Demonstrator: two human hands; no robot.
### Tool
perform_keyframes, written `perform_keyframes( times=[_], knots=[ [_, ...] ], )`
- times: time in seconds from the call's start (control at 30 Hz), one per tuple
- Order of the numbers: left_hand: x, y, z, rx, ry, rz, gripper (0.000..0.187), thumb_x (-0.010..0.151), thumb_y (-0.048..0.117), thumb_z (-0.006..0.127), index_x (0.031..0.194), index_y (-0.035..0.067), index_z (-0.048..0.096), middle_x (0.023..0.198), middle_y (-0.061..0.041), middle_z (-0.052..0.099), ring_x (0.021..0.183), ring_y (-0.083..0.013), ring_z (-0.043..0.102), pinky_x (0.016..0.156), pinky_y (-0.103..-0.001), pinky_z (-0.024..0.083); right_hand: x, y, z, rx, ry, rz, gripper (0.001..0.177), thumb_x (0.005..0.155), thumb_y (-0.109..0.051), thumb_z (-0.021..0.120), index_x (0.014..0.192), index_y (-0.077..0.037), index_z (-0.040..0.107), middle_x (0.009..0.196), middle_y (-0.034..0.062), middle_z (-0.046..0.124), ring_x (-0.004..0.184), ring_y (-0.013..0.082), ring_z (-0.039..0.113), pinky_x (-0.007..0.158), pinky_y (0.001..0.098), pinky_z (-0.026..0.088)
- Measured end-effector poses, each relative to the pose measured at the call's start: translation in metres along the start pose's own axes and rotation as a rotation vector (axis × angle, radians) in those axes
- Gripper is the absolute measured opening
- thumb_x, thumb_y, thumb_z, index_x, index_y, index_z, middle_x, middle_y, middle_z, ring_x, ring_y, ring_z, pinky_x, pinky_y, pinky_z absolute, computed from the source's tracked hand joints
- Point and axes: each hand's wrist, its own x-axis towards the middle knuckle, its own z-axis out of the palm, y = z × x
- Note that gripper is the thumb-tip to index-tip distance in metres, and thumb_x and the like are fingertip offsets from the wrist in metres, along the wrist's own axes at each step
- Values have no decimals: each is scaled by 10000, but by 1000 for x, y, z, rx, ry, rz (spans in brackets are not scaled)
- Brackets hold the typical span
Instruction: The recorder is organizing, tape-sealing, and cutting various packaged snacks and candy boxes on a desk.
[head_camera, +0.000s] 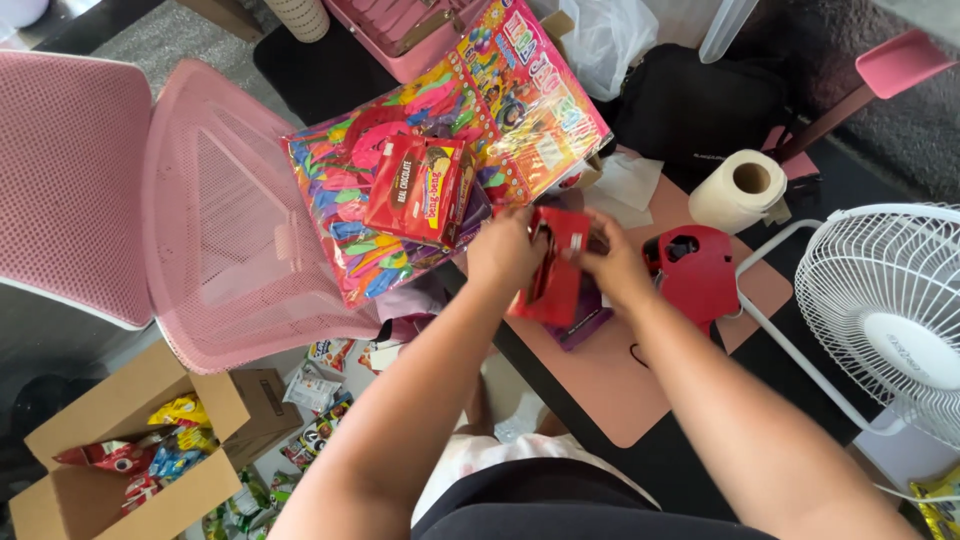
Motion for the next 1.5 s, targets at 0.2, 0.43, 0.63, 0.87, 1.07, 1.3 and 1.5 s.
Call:
perform_keyframes(
  times=[0.2,0.43,0.63,0.87,1.07,1.3,1.5],
  knots=[
    [18,-17,1,-191,-47,-137,326,821,403,706,904,91,752,1233,-117,686,1009,-364,681,795,-508,549,27,-23,5,-98,15,86,682,919,-47,692,1549,-126,442,1397,94,629,1228,168,607,1021,319,521],
    [13,-11,-23,-232,-245,-173,390,894,475,672,979,102,746,1097,-142,755,1072,-346,683,897,-488,546,28,0,-6,-268,110,103,599,977,-151,654,1551,-140,481,1431,114,655,1223,168,620,1019,308,496],
    [13,-63,-51,-414,10,67,452,886,497,721,938,48,724,1311,-178,637,1128,-402,620,855,-506,533,28,-26,11,-822,356,-158,438,913,-185,745,1329,-76,660,1258,215,672,1092,290,675,903,380,543],
    [65,-222,-61,-554,331,-274,519,874,387,775,1187,-16,684,1191,-222,719,1095,-351,685,942,-446,535,66,-39,109,-865,324,-187,251,982,-244,661,1161,-91,749,1075,185,754,988,296,737,857,388,560],
    [88,-288,23,-815,-110,-340,655,876,424,755,1335,-17,597,1231,-182,721,1087,-245,695,936,-375,535,119,-19,187,-750,195,126,774,861,-558,727,1480,-160,485,1304,192,665,1208,356,642,998,448,490],
    [77,-277,46,-833,-195,-277,524,802,269,779,1194,-25,594,1061,-144,740,987,-248,723,872,-371,567,80,-69,248,-1435,177,-84,1218,661,-576,832,1631,-203,198,1633,372,157,1356,597,306,1084,628,344],
    [81,-256,10,-1145,-239,-307,498,920,304,755,1234,-71,662,1072,-180,749,985,-287,690,871,-394,561,83,-31,196,-1246,211,-328,814,877,-238,712,1591,-140,333,1536,341,416,1346,484,491,1023,497,464]
  ],
)
